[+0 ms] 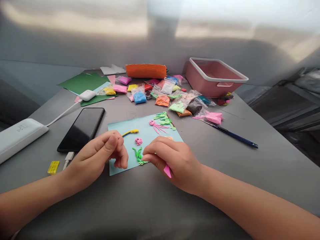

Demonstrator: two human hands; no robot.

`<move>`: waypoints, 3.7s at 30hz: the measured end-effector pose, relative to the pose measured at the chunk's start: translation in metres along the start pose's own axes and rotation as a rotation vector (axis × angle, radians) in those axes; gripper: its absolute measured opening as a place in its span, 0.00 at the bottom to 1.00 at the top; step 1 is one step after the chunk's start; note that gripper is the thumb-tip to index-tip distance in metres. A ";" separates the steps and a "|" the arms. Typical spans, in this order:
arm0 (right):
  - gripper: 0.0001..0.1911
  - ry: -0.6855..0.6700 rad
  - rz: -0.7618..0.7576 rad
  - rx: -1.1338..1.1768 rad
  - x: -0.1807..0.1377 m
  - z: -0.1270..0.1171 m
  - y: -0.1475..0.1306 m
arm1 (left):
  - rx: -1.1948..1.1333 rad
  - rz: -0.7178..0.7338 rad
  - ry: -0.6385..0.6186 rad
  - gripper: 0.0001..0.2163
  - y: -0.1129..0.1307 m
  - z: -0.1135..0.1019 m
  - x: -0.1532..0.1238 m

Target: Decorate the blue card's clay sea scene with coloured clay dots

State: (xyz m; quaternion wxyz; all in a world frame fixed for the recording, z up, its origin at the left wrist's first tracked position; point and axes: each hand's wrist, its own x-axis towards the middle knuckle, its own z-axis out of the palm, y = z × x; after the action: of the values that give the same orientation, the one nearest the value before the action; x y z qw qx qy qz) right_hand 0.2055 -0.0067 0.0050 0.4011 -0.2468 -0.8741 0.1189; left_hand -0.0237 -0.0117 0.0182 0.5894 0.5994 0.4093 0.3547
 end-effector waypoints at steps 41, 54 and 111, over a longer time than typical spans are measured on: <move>0.04 0.270 0.231 0.231 0.000 -0.010 -0.009 | -0.403 -0.167 0.071 0.22 0.000 0.015 0.007; 0.11 -0.036 0.049 0.317 0.000 -0.019 -0.011 | -0.450 -0.143 0.002 0.20 -0.002 0.016 0.006; 0.08 -0.241 0.003 0.257 -0.002 0.003 0.006 | -0.233 -0.143 0.193 0.11 -0.005 0.015 0.005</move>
State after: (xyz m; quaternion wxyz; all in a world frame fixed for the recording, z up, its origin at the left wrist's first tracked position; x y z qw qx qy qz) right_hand 0.2062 -0.0029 -0.0002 0.3214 -0.1787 -0.8931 0.2590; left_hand -0.0082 -0.0133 0.0123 0.6366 0.4596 0.4619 0.4126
